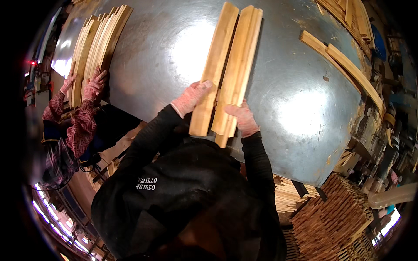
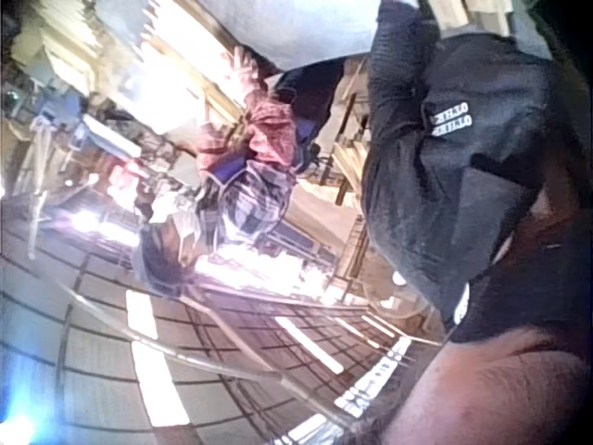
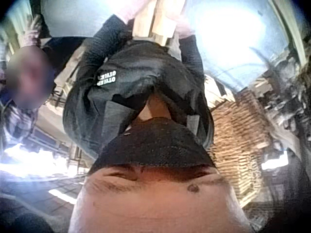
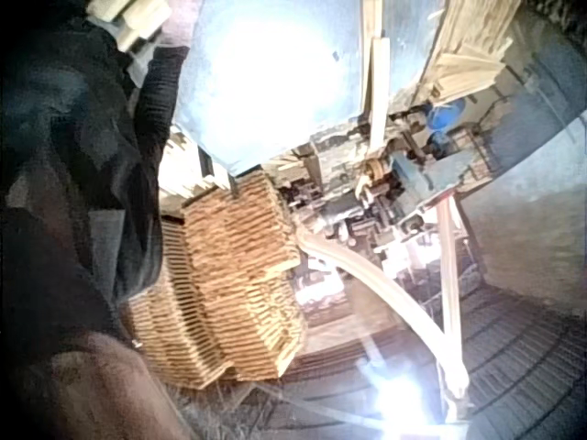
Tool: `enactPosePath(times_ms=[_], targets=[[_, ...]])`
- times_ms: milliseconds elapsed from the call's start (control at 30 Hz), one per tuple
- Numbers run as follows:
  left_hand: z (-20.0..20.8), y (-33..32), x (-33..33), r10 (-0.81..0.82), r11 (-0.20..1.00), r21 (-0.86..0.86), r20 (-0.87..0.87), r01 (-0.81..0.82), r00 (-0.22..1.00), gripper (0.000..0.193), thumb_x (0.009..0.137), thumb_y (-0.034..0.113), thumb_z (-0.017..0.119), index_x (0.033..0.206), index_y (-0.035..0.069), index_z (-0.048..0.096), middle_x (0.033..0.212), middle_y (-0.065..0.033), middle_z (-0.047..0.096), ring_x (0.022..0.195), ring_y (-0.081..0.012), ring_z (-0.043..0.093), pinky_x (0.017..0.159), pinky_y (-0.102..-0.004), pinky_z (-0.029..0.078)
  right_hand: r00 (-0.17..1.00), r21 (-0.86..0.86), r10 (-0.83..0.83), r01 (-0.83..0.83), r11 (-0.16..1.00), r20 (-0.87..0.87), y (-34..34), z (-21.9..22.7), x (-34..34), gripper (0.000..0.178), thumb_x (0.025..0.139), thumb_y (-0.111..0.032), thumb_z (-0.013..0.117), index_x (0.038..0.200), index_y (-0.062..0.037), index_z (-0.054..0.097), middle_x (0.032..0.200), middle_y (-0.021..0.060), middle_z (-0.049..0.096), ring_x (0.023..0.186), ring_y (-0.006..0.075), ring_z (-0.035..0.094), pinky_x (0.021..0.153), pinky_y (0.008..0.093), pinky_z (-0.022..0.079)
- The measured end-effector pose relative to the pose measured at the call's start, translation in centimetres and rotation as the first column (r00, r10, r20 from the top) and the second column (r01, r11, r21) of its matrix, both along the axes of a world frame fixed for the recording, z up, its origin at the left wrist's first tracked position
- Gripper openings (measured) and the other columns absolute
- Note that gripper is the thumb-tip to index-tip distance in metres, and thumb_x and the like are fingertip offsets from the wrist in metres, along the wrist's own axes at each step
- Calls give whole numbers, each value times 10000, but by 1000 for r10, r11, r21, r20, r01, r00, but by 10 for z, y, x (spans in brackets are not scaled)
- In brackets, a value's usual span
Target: The person sorts wooden planks on a metal table, picking them up, inspecting them, and stacking them into neat piles. A second person is visible in the background performing similar sorting actions.
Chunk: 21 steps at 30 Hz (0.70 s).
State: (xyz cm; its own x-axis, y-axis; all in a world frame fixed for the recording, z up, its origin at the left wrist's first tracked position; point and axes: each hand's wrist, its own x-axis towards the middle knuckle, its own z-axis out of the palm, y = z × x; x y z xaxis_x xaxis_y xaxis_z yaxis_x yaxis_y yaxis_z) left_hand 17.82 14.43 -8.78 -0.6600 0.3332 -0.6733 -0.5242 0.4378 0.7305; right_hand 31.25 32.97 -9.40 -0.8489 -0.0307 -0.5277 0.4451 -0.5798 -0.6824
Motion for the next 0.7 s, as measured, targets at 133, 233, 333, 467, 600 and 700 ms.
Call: enactPosePath(times_ms=[133,233,333,467,600,700], targets=[[-18,-49,-29,114,993,10,-327,-117,938,520,916,446,675,1075,-48,650,838,-128,705,859,-238,673,790,-367,544,992,-519,-23,-45,854,-124,9,-19,-2,832,727,-337,841,1359,46,458,1223,189,604,1106,328,618,944,401,525],[19,-81,-54,-257,717,-682,-448,-142,857,512,887,400,722,1149,-23,603,972,-177,678,862,-270,664,753,-361,546,984,-536,-58,-41,843,-167,7,-11,-4,802,725,-344,838,1326,45,477,1174,193,621,1100,340,606,936,414,525],[34,-92,-49,-442,604,-736,-630,-308,639,623,869,412,736,1265,-16,518,1160,-221,617,957,-324,643,791,-396,541,986,-421,-14,-57,905,-164,7,-17,-7,689,806,-312,790,1309,47,484,1159,190,635,1060,326,642,915,417,546],[29,-28,14,-246,969,-50,-155,241,957,846,873,404,733,1484,-43,354,1357,-224,561,1231,-262,565,1052,-365,445,992,102,-1,14,995,-125,-14,-32,-11,579,898,-273,741,1315,33,482,1134,145,654,1024,245,659,869,354,560],[36,-18,22,-295,947,129,0,293,955,1014,835,432,719,1553,-40,182,1224,-207,631,1135,-286,619,996,-333,479,990,192,-47,21,981,132,-32,20,-43,536,918,-246,736,1322,5,489,1105,85,662,966,146,644,823,285,558],[-27,-51,24,-118,795,605,227,-45,967,583,911,173,650,1434,1,459,1044,-68,640,979,-154,642,885,-311,531,991,107,-41,28,994,128,-31,16,-47,628,906,-253,740,1397,9,450,1169,106,649,1027,178,643,855,308,542]])
